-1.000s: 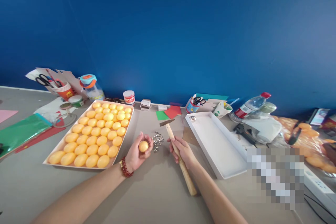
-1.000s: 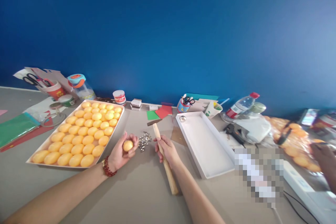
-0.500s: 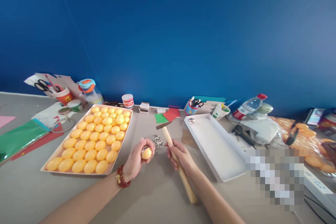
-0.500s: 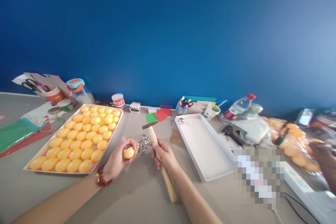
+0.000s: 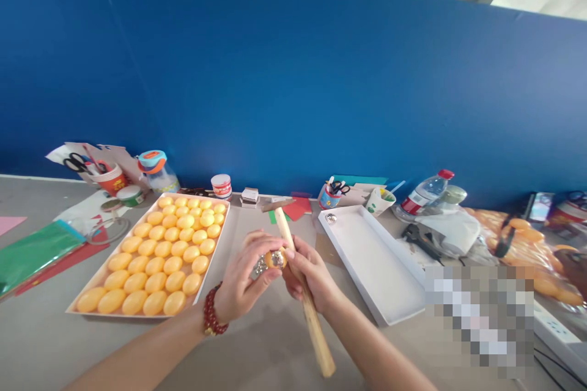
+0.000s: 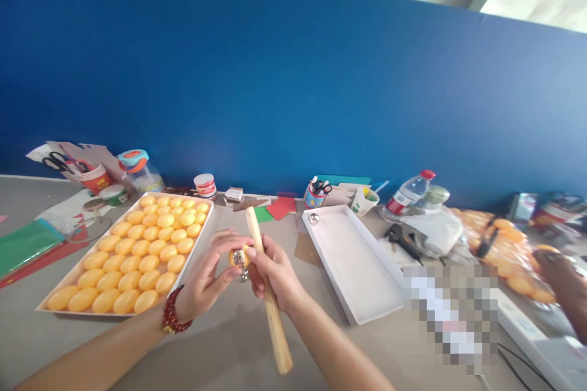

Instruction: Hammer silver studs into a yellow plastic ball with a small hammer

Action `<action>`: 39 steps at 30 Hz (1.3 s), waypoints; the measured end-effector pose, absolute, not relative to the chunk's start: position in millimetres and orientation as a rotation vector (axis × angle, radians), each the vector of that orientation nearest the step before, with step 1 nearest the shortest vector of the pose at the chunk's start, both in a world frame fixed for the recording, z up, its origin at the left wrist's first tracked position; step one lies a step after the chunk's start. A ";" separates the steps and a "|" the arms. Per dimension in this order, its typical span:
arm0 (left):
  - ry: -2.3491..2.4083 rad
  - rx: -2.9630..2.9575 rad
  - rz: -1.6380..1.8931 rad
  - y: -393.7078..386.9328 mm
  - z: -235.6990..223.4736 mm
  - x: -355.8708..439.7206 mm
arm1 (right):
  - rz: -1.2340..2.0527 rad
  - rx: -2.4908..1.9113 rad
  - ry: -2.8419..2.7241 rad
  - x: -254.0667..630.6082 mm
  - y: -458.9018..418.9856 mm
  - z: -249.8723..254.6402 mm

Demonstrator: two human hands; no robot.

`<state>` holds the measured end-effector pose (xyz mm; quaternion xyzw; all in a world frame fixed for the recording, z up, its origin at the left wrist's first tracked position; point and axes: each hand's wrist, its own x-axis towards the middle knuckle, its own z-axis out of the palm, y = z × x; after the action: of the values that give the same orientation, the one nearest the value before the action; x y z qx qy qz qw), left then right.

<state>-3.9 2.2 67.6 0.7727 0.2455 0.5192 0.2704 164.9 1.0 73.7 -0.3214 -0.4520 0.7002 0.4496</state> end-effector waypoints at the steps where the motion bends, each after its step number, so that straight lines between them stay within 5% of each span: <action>1: 0.665 2.100 1.419 5.5 71.4 -2.8 | 1.708 -0.780 -1.118 164.8 3.4 78.0; 39: 0.707 2.217 1.448 26.6 62.0 0.8 | 1.625 -0.733 -1.036 160.4 10.0 77.6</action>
<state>0.8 26.6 62.0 0.7927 0.2529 0.5176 0.1992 160.4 10.0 77.6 -0.3051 -0.4309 0.6760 0.5140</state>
